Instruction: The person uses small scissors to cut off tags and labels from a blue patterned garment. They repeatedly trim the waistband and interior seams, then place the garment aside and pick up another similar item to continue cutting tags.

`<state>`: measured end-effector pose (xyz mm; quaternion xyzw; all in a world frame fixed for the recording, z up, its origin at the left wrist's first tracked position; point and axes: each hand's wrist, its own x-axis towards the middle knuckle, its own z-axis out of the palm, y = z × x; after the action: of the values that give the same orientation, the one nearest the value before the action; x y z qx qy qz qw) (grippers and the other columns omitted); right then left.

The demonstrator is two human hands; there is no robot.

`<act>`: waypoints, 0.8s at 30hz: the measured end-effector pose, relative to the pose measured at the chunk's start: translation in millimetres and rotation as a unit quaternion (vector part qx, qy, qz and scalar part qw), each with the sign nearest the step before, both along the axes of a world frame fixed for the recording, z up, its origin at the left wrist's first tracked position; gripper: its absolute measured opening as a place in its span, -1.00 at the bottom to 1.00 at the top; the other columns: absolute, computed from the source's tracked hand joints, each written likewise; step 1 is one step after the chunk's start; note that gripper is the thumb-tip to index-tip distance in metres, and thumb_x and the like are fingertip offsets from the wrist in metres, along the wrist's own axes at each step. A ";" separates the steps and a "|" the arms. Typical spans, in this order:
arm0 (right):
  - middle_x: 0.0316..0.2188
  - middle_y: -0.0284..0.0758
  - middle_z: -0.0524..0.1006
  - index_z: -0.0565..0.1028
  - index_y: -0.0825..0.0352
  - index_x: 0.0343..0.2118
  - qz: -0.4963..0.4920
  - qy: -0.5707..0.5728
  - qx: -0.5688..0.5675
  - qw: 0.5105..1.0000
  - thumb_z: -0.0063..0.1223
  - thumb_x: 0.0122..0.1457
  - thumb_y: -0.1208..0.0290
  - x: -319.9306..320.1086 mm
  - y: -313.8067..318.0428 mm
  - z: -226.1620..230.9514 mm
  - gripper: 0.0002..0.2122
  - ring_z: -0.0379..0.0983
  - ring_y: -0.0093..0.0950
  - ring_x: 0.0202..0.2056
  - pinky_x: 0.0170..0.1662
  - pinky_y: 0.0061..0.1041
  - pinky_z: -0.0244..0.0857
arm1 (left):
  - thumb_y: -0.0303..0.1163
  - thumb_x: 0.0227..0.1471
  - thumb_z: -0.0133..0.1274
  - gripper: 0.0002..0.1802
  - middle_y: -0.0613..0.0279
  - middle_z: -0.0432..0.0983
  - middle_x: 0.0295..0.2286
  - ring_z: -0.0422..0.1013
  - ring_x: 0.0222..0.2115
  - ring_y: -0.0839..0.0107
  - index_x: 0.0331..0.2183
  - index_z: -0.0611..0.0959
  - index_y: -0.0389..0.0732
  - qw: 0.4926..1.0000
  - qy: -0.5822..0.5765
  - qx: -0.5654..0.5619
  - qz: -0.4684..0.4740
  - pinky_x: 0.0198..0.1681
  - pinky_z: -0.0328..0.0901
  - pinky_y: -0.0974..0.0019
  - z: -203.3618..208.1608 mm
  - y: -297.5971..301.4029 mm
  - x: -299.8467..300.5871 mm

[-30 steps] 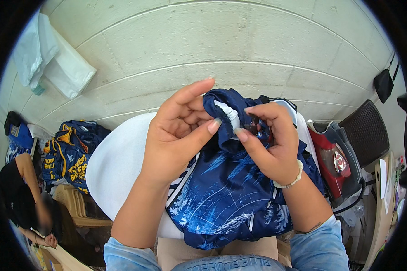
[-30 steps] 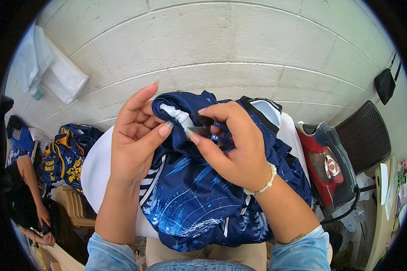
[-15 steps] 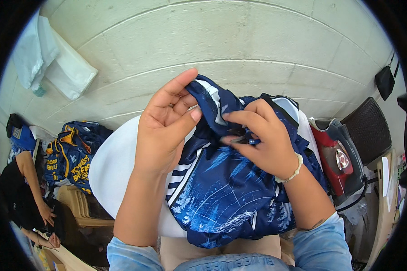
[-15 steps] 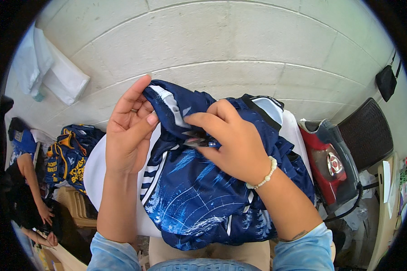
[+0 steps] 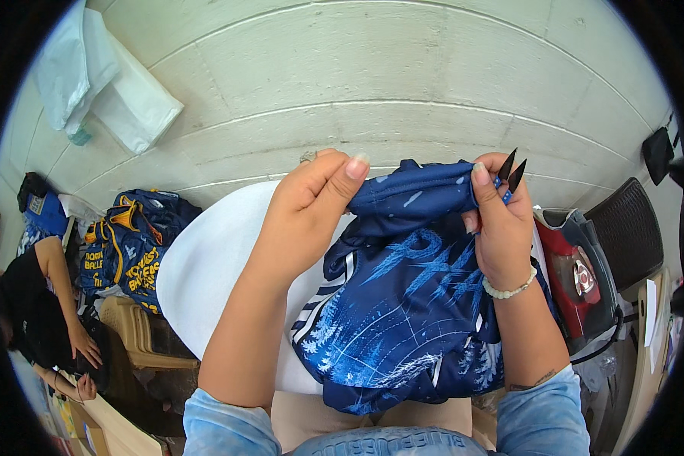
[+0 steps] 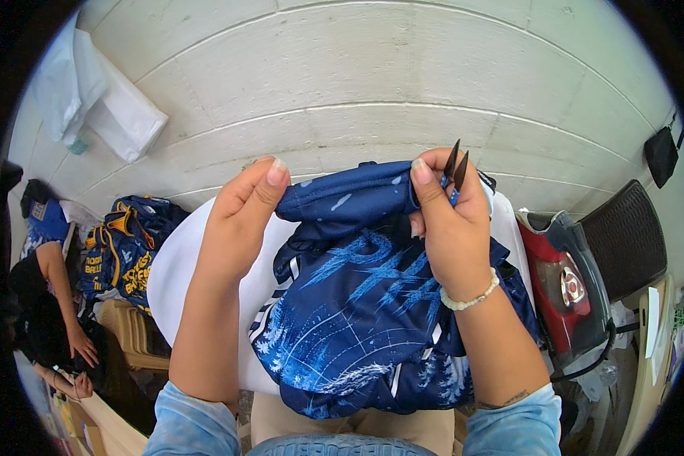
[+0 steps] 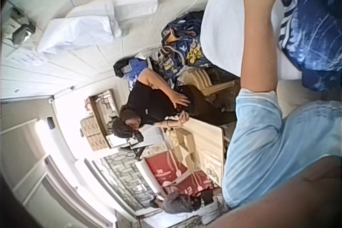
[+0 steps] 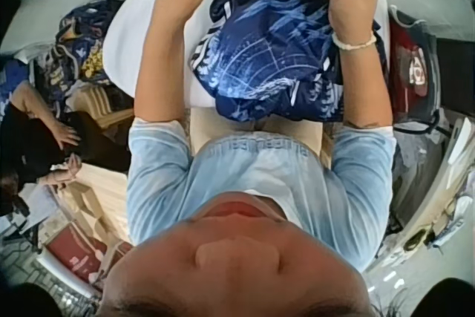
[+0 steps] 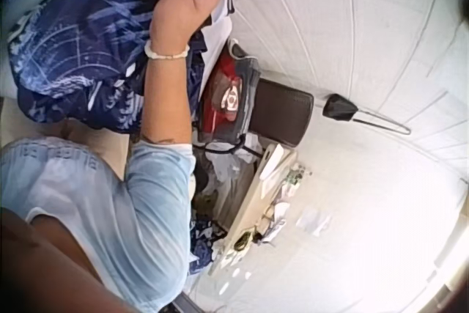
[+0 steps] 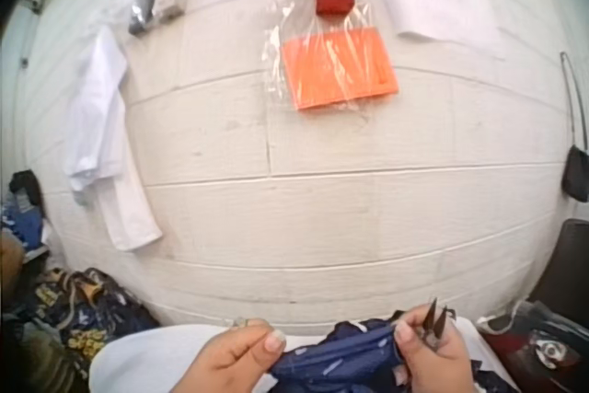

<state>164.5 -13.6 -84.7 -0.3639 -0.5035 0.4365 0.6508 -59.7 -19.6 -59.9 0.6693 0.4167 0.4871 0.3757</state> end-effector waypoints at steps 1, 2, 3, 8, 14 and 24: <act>-0.48 -0.46 0.39 0.44 0.29 -0.22 0.013 -0.008 0.002 1.000 0.02 0.28 0.33 0.7 -1.3 0.6 -0.85 0.22 -0.73 -0.65 -0.61 -0.76 0.12 | -0.13 0.27 -0.09 -0.61 0.46 0.29 -0.48 0.18 -0.41 0.62 -0.48 0.48 -0.20 1.000 -0.014 -0.009 0.010 -0.30 0.10 0.53 -1.0 -0.5 -0.1; -0.48 -0.45 0.40 0.44 0.30 -0.22 0.019 -0.015 -0.008 1.000 0.01 0.29 0.33 2.2 -2.8 1.3 -0.85 0.24 -0.74 -0.65 -0.61 -0.76 0.11 | -0.12 0.27 -0.09 -0.62 0.44 0.31 -0.47 0.20 -0.40 0.61 -0.48 0.48 -0.18 0.999 -0.032 -0.017 0.017 -0.29 0.12 0.52 -2.1 -0.4 -0.5; -0.48 -0.43 0.42 0.44 0.31 -0.21 0.015 -0.018 -0.022 0.999 -0.01 0.29 0.32 2.8 -3.6 1.7 -0.84 0.25 -0.74 -0.65 -0.62 -0.77 0.10 | -0.11 0.27 -0.09 -0.62 0.43 0.33 -0.46 0.22 -0.38 0.61 -0.48 0.47 -0.16 0.998 -0.049 -0.024 0.024 -0.28 0.14 0.51 -3.7 -0.1 -1.4; -0.44 -0.38 0.47 0.44 0.37 -0.22 -0.050 0.020 0.116 0.992 0.03 0.27 0.31 15.8 9.2 3.0 -0.79 0.26 -0.75 -0.63 -0.60 -0.76 0.07 | -0.14 0.22 -0.02 -0.68 0.30 0.47 -0.51 0.40 -0.49 0.53 -0.47 0.50 -0.14 0.891 -0.439 -0.061 -0.092 -0.44 0.31 0.47 -5.0 19.4 -29.1; -0.43 -0.45 0.48 0.51 0.37 -0.30 -0.123 -0.193 0.032 0.973 0.09 0.21 0.41 55.4 37.9 -1.0 -0.88 0.31 -0.71 -0.49 -0.41 -0.69 0.20 | -0.17 0.17 0.04 -0.76 0.33 0.47 -0.48 0.40 -0.45 0.57 -0.42 0.52 -0.11 0.961 -0.267 -0.045 -0.051 -0.40 0.23 0.52 -2.6 41.3 -77.1; -0.47 -0.14 0.56 0.56 0.43 -0.40 -0.021 -0.525 -0.032 0.850 0.28 0.00 0.21 61.5 33.5 4.4 -0.68 0.51 -0.27 -0.41 -0.30 -0.39 0.34 | -0.40 0.14 0.08 -0.78 0.29 0.51 -0.37 0.44 -0.29 0.50 -0.20 0.56 -0.32 0.983 0.072 0.136 0.100 -0.23 0.33 0.41 -17.4 22.3 -4.8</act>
<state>226.0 19.9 -80.3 -0.5699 -0.7483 0.1828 0.2862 -64.5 2.7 -77.3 0.7023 0.4373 0.5252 0.1992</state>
